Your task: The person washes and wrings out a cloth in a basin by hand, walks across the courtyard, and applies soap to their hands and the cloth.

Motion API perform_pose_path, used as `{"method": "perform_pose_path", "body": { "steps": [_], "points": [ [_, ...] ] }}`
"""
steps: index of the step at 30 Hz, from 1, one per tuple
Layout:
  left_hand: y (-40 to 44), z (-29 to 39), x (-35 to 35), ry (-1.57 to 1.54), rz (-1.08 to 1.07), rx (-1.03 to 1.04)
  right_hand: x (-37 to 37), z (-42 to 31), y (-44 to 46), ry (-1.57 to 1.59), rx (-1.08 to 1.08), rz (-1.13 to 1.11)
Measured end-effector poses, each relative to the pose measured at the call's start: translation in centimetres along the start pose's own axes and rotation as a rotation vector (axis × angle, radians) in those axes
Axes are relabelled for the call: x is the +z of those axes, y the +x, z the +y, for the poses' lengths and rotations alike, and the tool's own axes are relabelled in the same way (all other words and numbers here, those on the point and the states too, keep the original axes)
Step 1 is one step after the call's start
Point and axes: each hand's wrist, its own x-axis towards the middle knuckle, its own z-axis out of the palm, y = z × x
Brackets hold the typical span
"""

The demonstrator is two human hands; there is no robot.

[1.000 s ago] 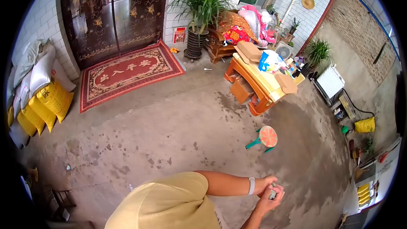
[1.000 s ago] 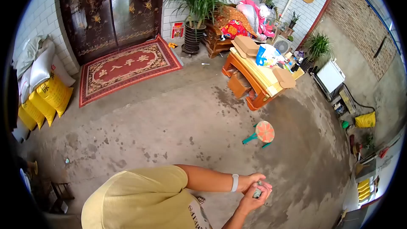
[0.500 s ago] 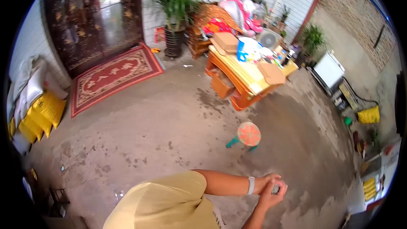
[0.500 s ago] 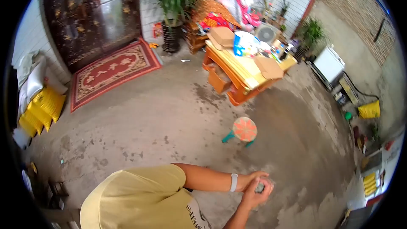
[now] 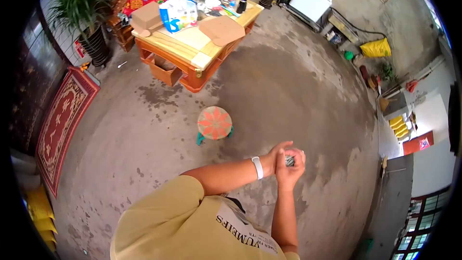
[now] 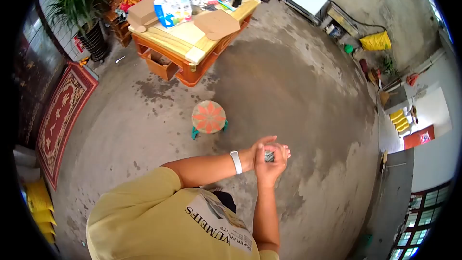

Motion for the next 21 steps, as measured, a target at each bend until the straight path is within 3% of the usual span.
{"method": "perform_pose_path", "body": {
  "steps": [1,2,3,5,8,9,11,12,14,15,17,19,21],
  "points": [
    [2.2,-0.1,-1.3,0.021,-0.020,0.051,0.6,1.4,1.4,-0.003,0.012,0.001],
    [4.4,0.6,-1.9,0.045,-0.044,0.109,1.2,3.2,3.3,0.142,0.262,0.040],
    [4.8,0.8,0.7,0.035,0.152,0.082,1.5,5.1,5.0,0.286,0.509,0.076],
    [8.0,2.6,1.8,0.189,0.085,0.096,2.4,11.4,7.1,0.268,0.488,0.101],
    [15.8,7.0,1.9,0.010,0.097,0.069,3.4,18.5,9.9,0.234,0.367,-0.083],
    [17.3,9.1,3.1,0.061,-0.017,0.068,3.5,18.6,11.3,0.265,0.380,-0.095],
    [20.1,12.8,5.4,0.173,0.145,0.011,4.3,19.2,14.2,0.161,0.084,-0.030],
    [22.7,13.8,5.5,0.197,0.147,-0.004,4.8,20.0,16.2,0.119,0.043,-0.005],
    [27.1,15.6,5.9,0.176,-0.105,0.037,5.4,22.9,20.4,0.046,-0.010,-0.008],
    [28.6,16.0,7.2,0.169,-0.189,0.050,5.5,24.8,22.9,0.048,-0.009,0.001],
    [31.0,15.8,10.4,0.256,0.053,0.301,6.2,29.0,27.0,0.468,0.556,0.113],
    [33.5,17.6,12.5,0.295,0.093,0.310,7.8,34.3,29.3,0.524,0.523,0.173],
    [37.7,21.7,11.0,0.180,0.079,0.229,9.5,38.3,30.7,0.443,0.445,0.042]
  ]
}}
